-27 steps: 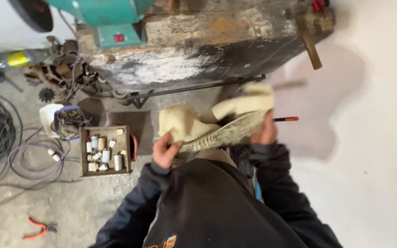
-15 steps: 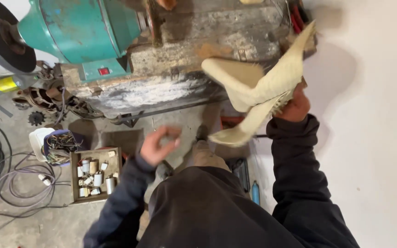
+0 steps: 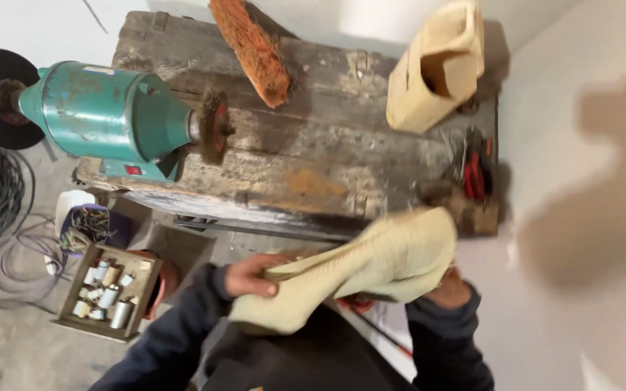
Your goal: The person empties a container of mixed metal hardware onto a mat on a workbench. They then sort the pile by hand, separating long bolts, nuts, washers, and other small components into distinct groups on the mat.
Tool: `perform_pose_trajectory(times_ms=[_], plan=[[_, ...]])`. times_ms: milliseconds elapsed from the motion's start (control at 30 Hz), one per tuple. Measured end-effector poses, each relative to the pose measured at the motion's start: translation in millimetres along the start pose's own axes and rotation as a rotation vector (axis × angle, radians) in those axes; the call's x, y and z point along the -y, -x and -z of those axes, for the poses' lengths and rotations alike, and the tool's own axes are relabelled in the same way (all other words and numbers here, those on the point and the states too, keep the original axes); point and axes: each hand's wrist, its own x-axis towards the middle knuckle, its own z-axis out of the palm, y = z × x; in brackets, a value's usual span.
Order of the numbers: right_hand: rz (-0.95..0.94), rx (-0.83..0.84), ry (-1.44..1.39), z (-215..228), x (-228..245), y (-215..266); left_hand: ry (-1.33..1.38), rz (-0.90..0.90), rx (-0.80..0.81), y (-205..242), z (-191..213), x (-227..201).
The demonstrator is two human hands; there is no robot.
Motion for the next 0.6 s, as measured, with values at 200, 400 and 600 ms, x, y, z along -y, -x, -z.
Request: perform_pose_trajectory(times_ms=[200, 400, 600], plan=[[-0.104, 0.093, -0.013, -24.7, 36.1, -87.3, -1.172, 0.324, -0.717, -108.7, 61.7, -180.2], [-0.073, 0.010, 0.324, -6.9, -52.7, -267.8, -1.827, 0.106, -1.155, -245.7, 213.2, -217.4], [0.389, 0.239, 1.144, -73.3, -28.7, -158.4, -1.587, 0.863, -0.772, -276.3, 275.1, -204.2]])
